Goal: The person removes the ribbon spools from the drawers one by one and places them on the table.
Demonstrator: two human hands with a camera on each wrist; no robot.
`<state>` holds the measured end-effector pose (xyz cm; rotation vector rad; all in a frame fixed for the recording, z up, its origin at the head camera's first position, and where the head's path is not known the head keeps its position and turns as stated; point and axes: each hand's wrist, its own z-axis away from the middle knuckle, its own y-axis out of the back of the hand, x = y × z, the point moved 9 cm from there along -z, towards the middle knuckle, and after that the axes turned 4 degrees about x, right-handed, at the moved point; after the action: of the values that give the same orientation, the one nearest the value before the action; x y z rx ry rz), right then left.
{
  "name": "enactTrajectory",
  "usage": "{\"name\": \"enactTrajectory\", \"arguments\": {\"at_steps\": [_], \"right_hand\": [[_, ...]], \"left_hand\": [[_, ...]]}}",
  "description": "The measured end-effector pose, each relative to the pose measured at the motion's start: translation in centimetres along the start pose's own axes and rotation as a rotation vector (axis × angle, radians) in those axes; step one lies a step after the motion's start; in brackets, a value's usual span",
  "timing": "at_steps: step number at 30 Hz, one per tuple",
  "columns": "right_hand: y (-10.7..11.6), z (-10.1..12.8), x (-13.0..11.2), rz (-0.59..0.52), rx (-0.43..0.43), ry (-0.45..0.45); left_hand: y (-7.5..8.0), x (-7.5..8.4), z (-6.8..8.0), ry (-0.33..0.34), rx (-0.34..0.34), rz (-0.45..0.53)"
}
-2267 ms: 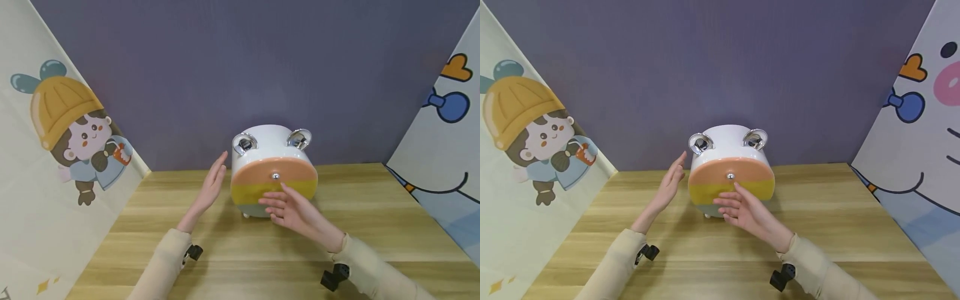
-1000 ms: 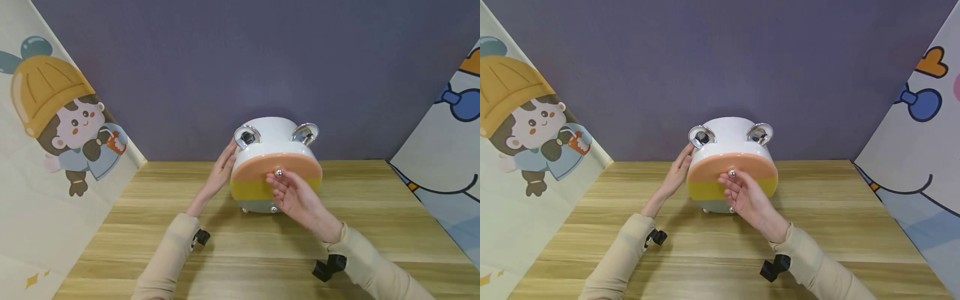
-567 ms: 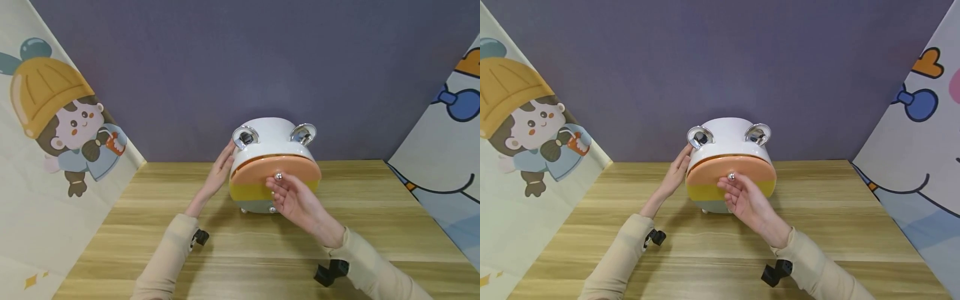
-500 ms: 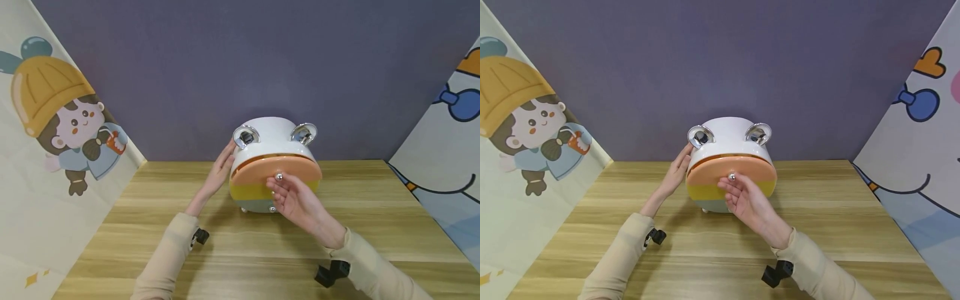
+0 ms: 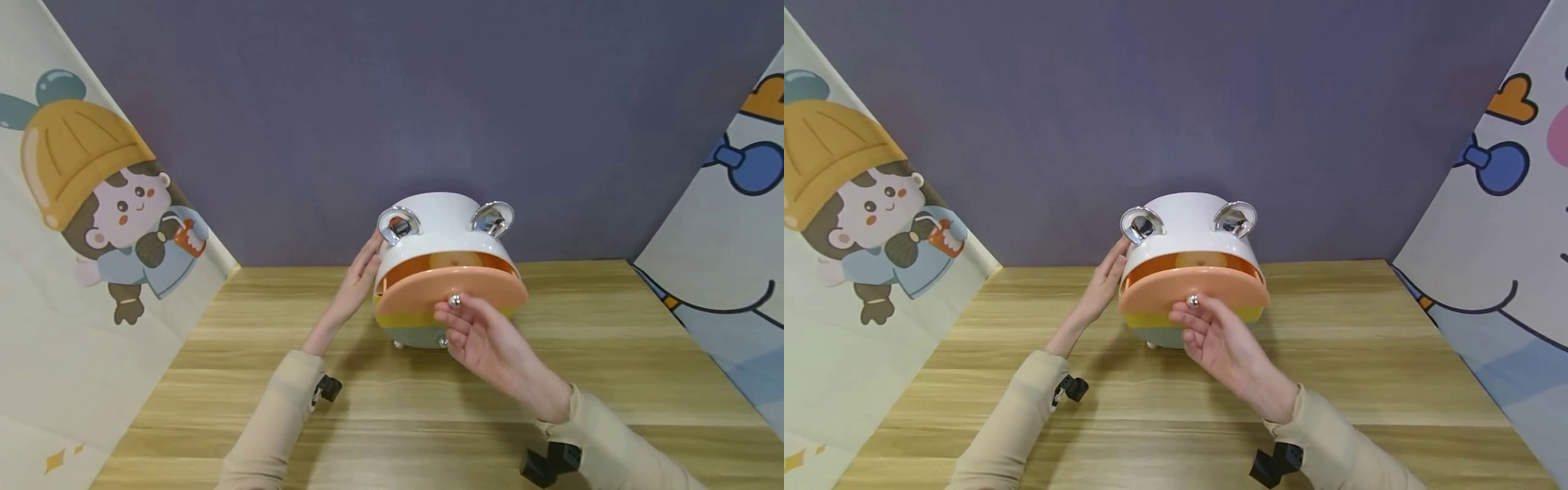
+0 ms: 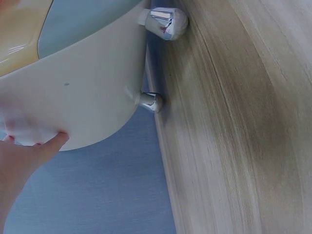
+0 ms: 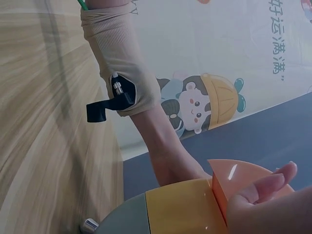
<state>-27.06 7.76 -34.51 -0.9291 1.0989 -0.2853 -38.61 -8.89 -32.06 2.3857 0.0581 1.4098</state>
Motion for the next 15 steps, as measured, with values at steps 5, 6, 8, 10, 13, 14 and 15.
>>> {"name": "enactTrajectory", "arguments": {"at_steps": [5,6,8,10,13,14,15], "right_hand": [[-0.3,0.6,0.4,-0.003,-0.032,-0.016],[-0.4,0.8,0.4,-0.006,-0.045,-0.018],[-0.5,1.1,0.5,-0.01,-0.073,-0.019],[-0.7,1.3,0.7,-0.011,-0.097,-0.022],[-0.7,1.6,0.8,-0.009,-0.112,-0.024],[-0.7,1.8,0.9,-0.008,-0.113,-0.025],[-0.7,1.9,0.9,-0.007,-0.113,-0.024]], "left_hand": [[-0.1,0.2,0.0,0.001,0.006,0.001],[-0.1,0.2,0.0,0.001,0.005,0.001],[-0.1,0.2,0.0,0.006,0.006,0.0],[-0.1,0.2,0.0,0.007,0.01,-0.003],[0.0,0.2,0.1,0.005,0.017,-0.012],[0.0,0.3,0.2,0.003,0.019,-0.018],[0.1,0.4,0.2,0.0,0.021,-0.023]]}}
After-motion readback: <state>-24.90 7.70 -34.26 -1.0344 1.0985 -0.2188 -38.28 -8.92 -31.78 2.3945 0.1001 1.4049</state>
